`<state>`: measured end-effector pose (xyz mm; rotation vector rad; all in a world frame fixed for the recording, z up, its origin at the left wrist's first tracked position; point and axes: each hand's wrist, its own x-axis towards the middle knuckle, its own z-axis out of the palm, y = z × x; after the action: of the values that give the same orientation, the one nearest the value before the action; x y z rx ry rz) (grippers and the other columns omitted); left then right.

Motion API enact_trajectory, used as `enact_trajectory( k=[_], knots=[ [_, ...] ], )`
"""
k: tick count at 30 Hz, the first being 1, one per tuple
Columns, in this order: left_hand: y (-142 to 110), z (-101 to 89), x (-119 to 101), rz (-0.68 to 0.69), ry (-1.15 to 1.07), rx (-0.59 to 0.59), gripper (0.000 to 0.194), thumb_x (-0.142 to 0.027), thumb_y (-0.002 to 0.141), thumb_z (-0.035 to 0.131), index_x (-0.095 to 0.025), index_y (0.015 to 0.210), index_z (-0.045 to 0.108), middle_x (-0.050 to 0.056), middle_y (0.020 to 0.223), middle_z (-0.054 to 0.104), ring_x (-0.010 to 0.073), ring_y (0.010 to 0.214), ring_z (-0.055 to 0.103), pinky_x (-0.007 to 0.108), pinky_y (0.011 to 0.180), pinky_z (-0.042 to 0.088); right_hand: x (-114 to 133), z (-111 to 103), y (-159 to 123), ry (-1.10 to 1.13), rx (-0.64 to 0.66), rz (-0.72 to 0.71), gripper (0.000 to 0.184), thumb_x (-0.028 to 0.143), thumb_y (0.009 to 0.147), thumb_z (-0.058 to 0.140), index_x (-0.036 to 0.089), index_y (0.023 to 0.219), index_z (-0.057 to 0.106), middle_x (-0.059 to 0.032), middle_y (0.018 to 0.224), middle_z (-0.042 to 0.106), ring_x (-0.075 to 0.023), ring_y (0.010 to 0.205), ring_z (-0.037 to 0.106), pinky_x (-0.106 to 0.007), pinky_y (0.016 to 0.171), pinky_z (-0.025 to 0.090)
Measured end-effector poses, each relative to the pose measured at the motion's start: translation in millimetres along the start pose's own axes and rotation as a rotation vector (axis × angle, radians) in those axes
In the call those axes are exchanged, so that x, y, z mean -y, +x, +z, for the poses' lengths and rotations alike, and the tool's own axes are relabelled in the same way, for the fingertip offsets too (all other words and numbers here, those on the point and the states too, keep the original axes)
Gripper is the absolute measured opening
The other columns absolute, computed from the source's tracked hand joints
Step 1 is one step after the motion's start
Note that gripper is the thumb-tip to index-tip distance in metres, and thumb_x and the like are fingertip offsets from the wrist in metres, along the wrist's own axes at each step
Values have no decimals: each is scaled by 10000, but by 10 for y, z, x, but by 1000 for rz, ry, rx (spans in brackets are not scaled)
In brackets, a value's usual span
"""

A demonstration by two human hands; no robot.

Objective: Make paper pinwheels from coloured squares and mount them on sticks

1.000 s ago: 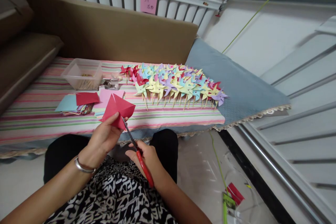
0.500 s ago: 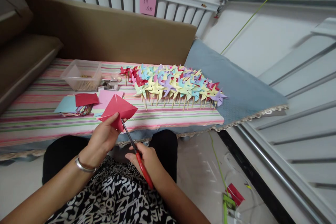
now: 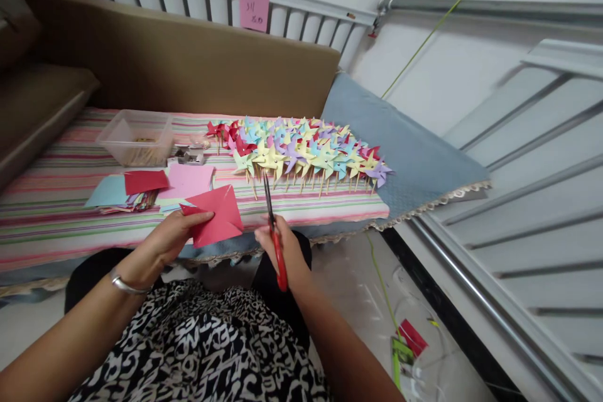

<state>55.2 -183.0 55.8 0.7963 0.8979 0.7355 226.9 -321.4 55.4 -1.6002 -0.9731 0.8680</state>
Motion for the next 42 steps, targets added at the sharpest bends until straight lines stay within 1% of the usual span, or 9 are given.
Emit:
enact_trajectory(
  k=[2,5,10,14,19,25,28,33,42],
  knots=[
    [-44,53,-3,7,47,31,247,-174,503,848,-92,694,713,139,701,715,202,556,631,268,541,472,57,84,133,175,40,3,412,399,790,604,195,1132,494,-28,852,603,-167,747,619,-278,662,486],
    [-112,108,-12,6,55,100,237,-176,538,835,-97,732,724,141,729,721,208,582,642,289,583,501,84,242,266,341,93,-16,390,289,717,660,207,1060,494,36,737,538,-117,599,545,-240,572,441],
    [-183,115,77,-22,-116,204,359,-206,623,800,-90,952,715,175,936,719,253,783,684,352,767,528,102,426,317,417,-19,-94,347,214,698,625,225,1012,478,47,728,533,-118,619,527,-237,603,433],
    [-176,124,159,22,-134,191,345,-201,650,787,-101,969,707,156,980,715,238,845,675,341,798,525,151,486,291,356,-67,-100,356,230,686,631,224,1009,482,53,712,509,-104,582,480,-221,553,404],
    [-160,99,80,62,-151,164,335,-181,614,802,-100,926,709,147,954,721,239,797,679,357,790,527,232,403,202,298,-6,-72,349,258,740,594,209,1066,480,43,727,515,-116,624,531,-244,613,440],
    [-115,-94,-20,81,-68,123,367,-209,608,810,-91,939,703,135,974,715,230,841,662,337,817,509,179,92,-76,-72,256,-1,404,230,762,609,217,1158,533,-8,862,623,-142,766,590,-287,767,452],
    [-87,-178,-37,91,-32,149,388,-216,634,797,-94,987,694,135,986,710,242,866,657,356,849,495,78,41,-267,-134,335,60,340,314,794,605,210,1118,595,-3,792,596,-120,663,553,-255,654,438],
    [-99,-223,-74,96,-26,186,319,-199,653,783,-96,944,701,133,974,708,246,855,652,362,839,493,20,101,-459,-111,341,218,307,371,819,574,189,1061,625,42,593,467,-81,473,430,-216,468,329],
    [-141,-203,-57,77,-46,213,264,-181,672,764,-116,920,700,121,1006,696,238,870,640,359,830,489,142,163,-400,-141,358,159,226,306,780,619,160,946,664,33,605,500,-81,536,414,-216,530,333]
  ],
)
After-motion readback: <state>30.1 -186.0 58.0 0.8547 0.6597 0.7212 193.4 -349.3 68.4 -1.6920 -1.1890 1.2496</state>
